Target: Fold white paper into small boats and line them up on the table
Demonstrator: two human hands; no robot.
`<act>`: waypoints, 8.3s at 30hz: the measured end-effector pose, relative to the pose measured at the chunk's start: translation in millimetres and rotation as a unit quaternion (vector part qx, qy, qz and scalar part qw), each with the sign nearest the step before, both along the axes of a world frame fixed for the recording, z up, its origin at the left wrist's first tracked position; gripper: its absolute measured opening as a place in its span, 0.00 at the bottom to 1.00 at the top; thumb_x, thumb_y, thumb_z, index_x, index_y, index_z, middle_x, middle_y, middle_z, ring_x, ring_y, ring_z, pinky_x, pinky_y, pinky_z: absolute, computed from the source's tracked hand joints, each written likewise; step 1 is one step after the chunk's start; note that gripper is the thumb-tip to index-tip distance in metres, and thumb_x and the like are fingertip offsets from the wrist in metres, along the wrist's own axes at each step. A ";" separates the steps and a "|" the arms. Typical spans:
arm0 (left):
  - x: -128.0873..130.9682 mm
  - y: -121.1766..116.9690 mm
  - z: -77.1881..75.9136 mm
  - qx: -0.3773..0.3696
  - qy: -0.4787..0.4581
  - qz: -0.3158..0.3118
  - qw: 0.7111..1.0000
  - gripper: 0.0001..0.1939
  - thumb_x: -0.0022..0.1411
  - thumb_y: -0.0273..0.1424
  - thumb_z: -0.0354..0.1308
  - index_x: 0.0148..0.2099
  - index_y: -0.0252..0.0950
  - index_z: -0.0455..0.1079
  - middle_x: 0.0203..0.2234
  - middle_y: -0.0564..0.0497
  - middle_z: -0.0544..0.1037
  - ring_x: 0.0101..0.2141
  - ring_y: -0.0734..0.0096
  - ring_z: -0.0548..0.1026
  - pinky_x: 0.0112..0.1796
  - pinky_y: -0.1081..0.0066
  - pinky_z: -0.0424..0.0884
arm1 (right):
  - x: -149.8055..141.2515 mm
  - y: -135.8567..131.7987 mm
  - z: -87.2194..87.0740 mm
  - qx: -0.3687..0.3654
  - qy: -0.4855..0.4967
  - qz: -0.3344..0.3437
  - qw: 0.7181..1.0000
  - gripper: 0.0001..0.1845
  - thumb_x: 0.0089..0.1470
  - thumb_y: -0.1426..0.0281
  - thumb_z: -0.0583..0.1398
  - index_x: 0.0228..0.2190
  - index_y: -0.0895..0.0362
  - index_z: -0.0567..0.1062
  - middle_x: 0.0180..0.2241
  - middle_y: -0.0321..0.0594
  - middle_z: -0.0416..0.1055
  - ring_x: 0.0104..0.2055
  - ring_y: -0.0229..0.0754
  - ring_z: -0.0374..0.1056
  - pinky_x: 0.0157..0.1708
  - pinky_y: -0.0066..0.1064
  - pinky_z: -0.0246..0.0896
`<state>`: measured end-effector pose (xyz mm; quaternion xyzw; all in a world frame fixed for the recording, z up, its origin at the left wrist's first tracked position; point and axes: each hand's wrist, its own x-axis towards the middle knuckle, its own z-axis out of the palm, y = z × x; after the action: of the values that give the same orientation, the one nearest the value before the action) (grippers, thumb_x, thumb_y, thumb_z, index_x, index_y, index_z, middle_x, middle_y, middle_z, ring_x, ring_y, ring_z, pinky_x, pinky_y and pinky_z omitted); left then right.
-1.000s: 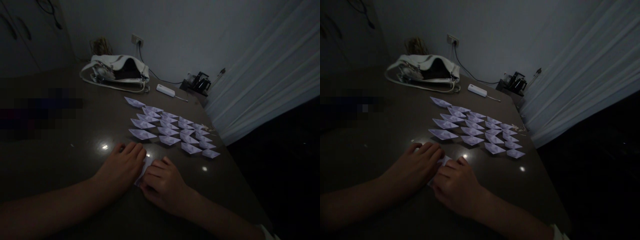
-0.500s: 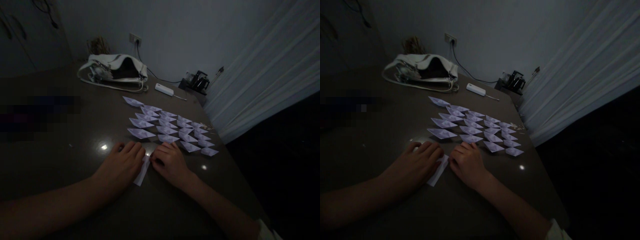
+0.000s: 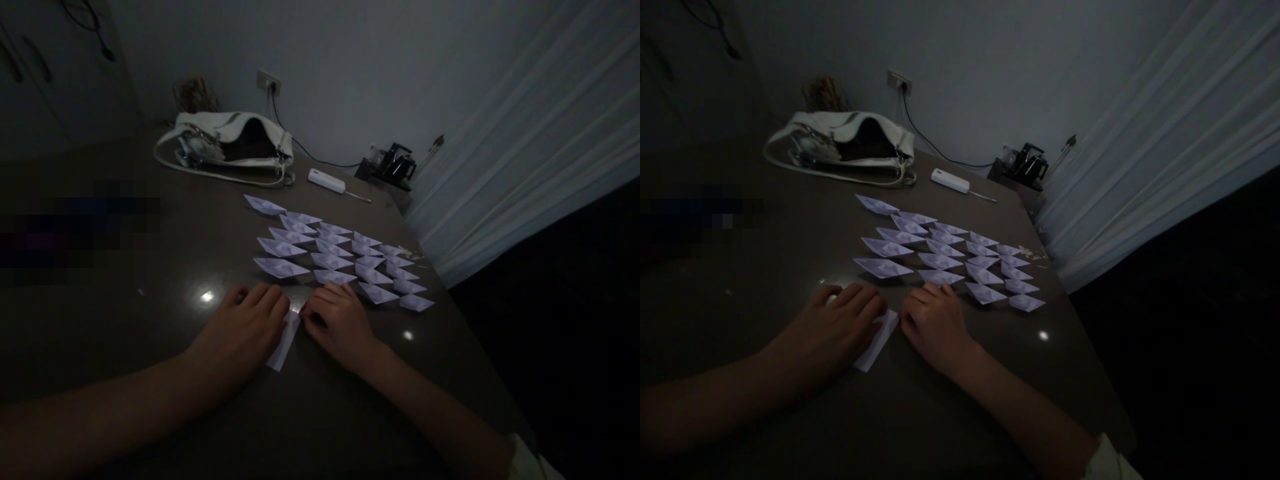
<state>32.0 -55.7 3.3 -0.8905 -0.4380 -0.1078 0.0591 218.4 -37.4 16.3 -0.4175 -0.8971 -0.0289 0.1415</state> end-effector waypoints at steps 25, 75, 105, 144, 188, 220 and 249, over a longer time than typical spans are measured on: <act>0.5 -2.0 5.0 -0.027 0.021 0.005 0.999 0.10 0.62 0.19 0.52 0.41 0.33 0.73 0.38 0.44 0.76 0.41 0.51 0.72 0.39 0.54 0.66 | -22.2 -46.9 2.2 0.025 -0.036 0.118 0.992 0.07 0.58 0.73 0.60 0.27 0.57 0.73 0.29 0.36 0.75 0.34 0.41 0.64 0.37 0.36 0.53; -0.6 -1.5 0.3 -0.022 0.007 0.005 1.000 0.08 0.61 0.20 0.54 0.40 0.34 0.72 0.37 0.45 0.76 0.40 0.51 0.72 0.39 0.53 0.66 | -16.5 -38.2 3.9 -0.003 -0.037 0.139 0.990 0.08 0.59 0.71 0.59 0.27 0.57 0.72 0.29 0.36 0.75 0.33 0.41 0.63 0.35 0.36 0.50; 0.0 -0.8 -0.1 -0.011 -0.002 0.001 1.000 0.06 0.61 0.22 0.57 0.39 0.33 0.73 0.36 0.45 0.76 0.39 0.51 0.72 0.38 0.54 0.67 | -14.2 -33.8 2.1 -0.057 0.036 0.100 0.993 0.05 0.54 0.74 0.61 0.26 0.58 0.72 0.29 0.35 0.75 0.34 0.39 0.65 0.36 0.34 0.48; -0.2 1.3 0.4 -0.015 -0.007 -0.002 1.000 0.08 0.65 0.22 0.52 0.42 0.33 0.72 0.38 0.44 0.76 0.40 0.52 0.72 0.39 0.54 0.65 | -0.7 -6.0 -1.5 -0.033 0.039 -0.026 0.998 0.04 0.53 0.76 0.61 0.27 0.57 0.72 0.33 0.36 0.76 0.38 0.43 0.66 0.38 0.35 0.48; -19.3 18.8 -2.4 -0.251 -0.233 -0.195 0.919 0.10 0.65 0.22 0.55 0.42 0.42 0.72 0.40 0.54 0.76 0.44 0.68 0.71 0.46 0.70 0.63 | 15.0 -15.7 26.5 -0.062 -0.112 0.167 0.978 0.04 0.59 0.72 0.59 0.32 0.58 0.74 0.32 0.38 0.74 0.37 0.41 0.65 0.38 0.34 0.52; -20.0 23.4 -6.0 -0.253 -0.214 -0.214 0.919 0.08 0.66 0.25 0.54 0.42 0.43 0.70 0.42 0.54 0.75 0.45 0.65 0.70 0.46 0.67 0.61 | 17.2 -1.7 12.4 0.005 -0.086 0.100 0.991 0.05 0.57 0.72 0.61 0.28 0.58 0.73 0.30 0.38 0.73 0.35 0.41 0.63 0.35 0.34 0.51; -20.9 23.1 -11.5 -0.233 -0.246 -0.229 0.913 0.09 0.64 0.23 0.55 0.44 0.43 0.71 0.41 0.53 0.75 0.44 0.65 0.71 0.46 0.68 0.62 | 13.9 -15.8 25.5 -0.112 -0.065 0.169 0.977 0.03 0.54 0.73 0.61 0.28 0.58 0.73 0.29 0.35 0.73 0.35 0.39 0.64 0.37 0.32 0.55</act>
<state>11.1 -32.7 -8.2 -0.9002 -0.2358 -0.2287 -0.2860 232.4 -53.3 41.7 -0.2704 -0.9595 0.0694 0.0380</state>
